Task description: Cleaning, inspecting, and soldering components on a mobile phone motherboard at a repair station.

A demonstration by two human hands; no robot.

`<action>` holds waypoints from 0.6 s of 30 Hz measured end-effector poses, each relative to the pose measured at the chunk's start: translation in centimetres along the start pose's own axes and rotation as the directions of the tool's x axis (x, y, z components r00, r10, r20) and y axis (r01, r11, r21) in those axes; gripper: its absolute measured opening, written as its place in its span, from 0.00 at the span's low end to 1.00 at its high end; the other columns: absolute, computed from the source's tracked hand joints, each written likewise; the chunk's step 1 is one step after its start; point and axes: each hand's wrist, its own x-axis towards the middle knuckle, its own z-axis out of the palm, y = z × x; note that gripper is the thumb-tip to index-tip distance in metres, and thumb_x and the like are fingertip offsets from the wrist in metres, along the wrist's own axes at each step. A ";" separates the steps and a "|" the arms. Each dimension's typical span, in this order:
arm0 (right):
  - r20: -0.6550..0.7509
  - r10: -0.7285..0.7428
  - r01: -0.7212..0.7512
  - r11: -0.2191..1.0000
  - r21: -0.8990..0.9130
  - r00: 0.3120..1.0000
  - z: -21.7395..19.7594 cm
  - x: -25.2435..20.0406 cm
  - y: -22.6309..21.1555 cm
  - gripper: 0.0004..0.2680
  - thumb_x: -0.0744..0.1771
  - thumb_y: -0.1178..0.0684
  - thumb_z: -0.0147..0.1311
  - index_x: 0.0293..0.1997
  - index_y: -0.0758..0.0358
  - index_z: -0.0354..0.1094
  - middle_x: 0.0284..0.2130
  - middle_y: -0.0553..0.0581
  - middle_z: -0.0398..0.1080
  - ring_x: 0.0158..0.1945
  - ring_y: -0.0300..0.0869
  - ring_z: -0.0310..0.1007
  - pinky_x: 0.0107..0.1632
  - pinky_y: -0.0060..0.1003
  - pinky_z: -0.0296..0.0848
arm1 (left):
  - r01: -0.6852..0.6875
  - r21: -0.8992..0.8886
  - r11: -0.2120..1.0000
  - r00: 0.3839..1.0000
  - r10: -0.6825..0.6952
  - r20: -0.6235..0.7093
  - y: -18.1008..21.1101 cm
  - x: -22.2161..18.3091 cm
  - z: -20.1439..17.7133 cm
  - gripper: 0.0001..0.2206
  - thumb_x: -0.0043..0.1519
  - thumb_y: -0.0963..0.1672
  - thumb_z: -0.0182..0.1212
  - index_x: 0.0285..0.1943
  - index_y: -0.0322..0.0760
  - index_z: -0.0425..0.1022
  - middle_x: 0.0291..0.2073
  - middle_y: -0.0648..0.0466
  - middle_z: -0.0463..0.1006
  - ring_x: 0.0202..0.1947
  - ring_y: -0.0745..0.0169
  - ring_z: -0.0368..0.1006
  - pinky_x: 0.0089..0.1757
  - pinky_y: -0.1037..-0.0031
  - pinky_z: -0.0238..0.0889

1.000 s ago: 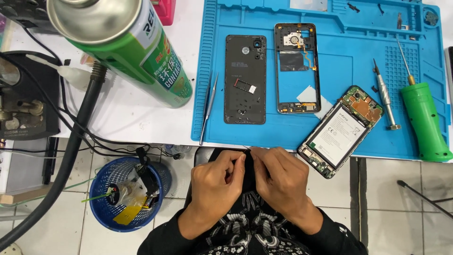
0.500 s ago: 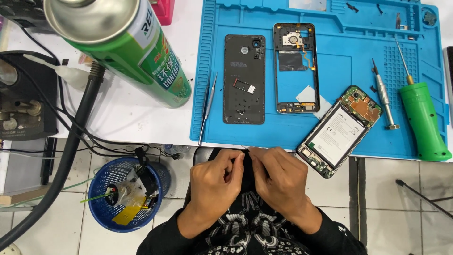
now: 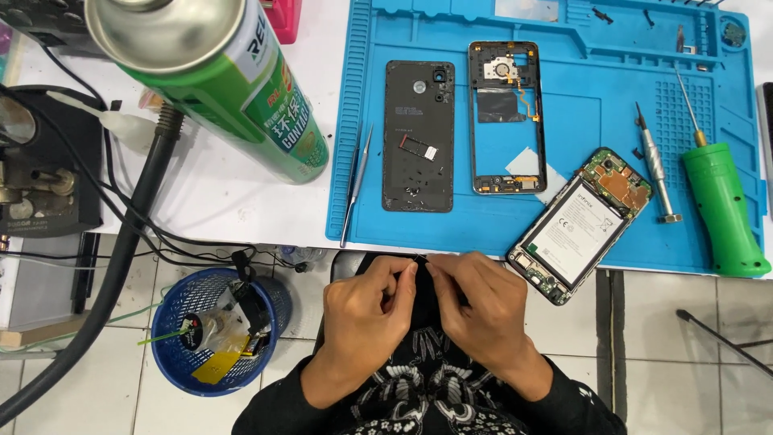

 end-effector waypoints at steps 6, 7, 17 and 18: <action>-0.009 -0.023 0.022 0.996 -0.082 1.000 0.3 -0.3 0.2 0.02 0.67 0.67 0.59 0.40 0.69 0.73 0.26 0.55 0.73 0.25 0.43 0.70 0.28 0.33 0.66 | 0.000 0.018 1.000 1.000 0.000 0.014 -0.2 -0.2 -0.2 0.04 0.66 0.41 0.62 0.37 0.40 0.77 0.13 0.64 0.59 0.12 0.73 0.55 0.20 0.77 0.51; -0.009 -0.024 0.023 0.996 -0.082 1.000 -0.1 -0.2 0.1 0.02 0.67 0.67 0.59 0.40 0.69 0.73 0.26 0.55 0.73 0.25 0.43 0.70 0.28 0.33 0.66 | 0.000 0.019 1.000 1.000 0.000 0.012 -0.2 -0.2 -0.3 0.04 0.66 0.41 0.62 0.37 0.40 0.77 0.13 0.64 0.59 0.12 0.73 0.55 0.20 0.77 0.51; -0.335 0.298 -0.295 0.954 0.062 0.894 -9.4 -2.4 1.2 0.02 0.70 0.65 0.52 0.43 0.74 0.64 0.30 0.65 0.72 0.30 0.46 0.78 0.34 0.33 0.78 | -0.043 0.026 0.999 0.999 0.043 -0.016 0.7 -0.4 -0.1 0.02 0.62 0.40 0.67 0.38 0.36 0.82 0.12 0.64 0.67 0.12 0.77 0.57 0.20 0.80 0.51; -0.391 0.401 -0.431 0.902 0.012 0.828 -11.1 -2.3 1.6 0.02 0.72 0.66 0.48 0.46 0.75 0.60 0.35 0.68 0.69 0.35 0.49 0.79 0.39 0.35 0.78 | -0.019 0.051 0.999 1.000 0.020 -0.019 0.8 -0.5 -0.1 0.02 0.62 0.41 0.67 0.39 0.36 0.82 0.13 0.63 0.67 0.13 0.78 0.56 0.21 0.81 0.50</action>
